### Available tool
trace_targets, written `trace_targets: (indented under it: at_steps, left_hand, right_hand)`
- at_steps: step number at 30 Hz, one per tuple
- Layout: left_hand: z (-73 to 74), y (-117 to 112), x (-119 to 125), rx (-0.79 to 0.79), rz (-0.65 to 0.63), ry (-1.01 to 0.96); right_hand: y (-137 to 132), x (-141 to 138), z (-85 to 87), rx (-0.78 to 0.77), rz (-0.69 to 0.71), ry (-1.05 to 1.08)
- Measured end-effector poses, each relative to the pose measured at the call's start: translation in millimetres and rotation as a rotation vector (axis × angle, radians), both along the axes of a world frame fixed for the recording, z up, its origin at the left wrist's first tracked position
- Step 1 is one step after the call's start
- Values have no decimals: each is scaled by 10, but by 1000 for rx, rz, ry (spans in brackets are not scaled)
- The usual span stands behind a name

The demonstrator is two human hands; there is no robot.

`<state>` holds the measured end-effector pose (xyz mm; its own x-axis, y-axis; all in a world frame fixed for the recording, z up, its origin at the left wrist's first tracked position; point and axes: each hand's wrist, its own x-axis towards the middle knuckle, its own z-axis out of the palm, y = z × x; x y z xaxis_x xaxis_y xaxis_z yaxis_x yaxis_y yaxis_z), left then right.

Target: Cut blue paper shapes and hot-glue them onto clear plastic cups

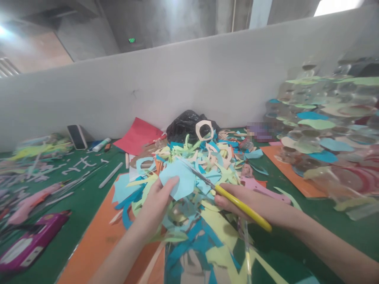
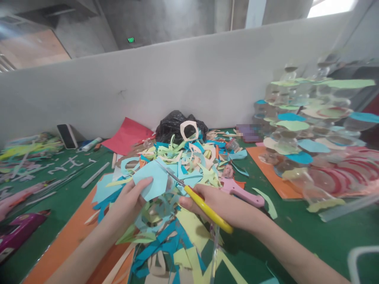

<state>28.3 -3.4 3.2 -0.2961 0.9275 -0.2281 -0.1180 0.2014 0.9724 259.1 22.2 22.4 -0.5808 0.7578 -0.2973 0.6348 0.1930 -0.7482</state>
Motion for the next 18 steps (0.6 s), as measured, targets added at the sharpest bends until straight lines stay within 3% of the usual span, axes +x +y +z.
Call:
trace_targets:
  at_steps: [10,15,18]
  left_hand:
    - [7,45,-32,40,-107,-18]
    - [-13,55,-45,28,-51,-22]
    - [-6,58,-47,20,-17,-32]
  right_hand:
    - [94,-32,-177,18,-56,15]
    - [51,-49,-149,-144,-98,117]
    - [42,-48,-129,-88,-109,53]
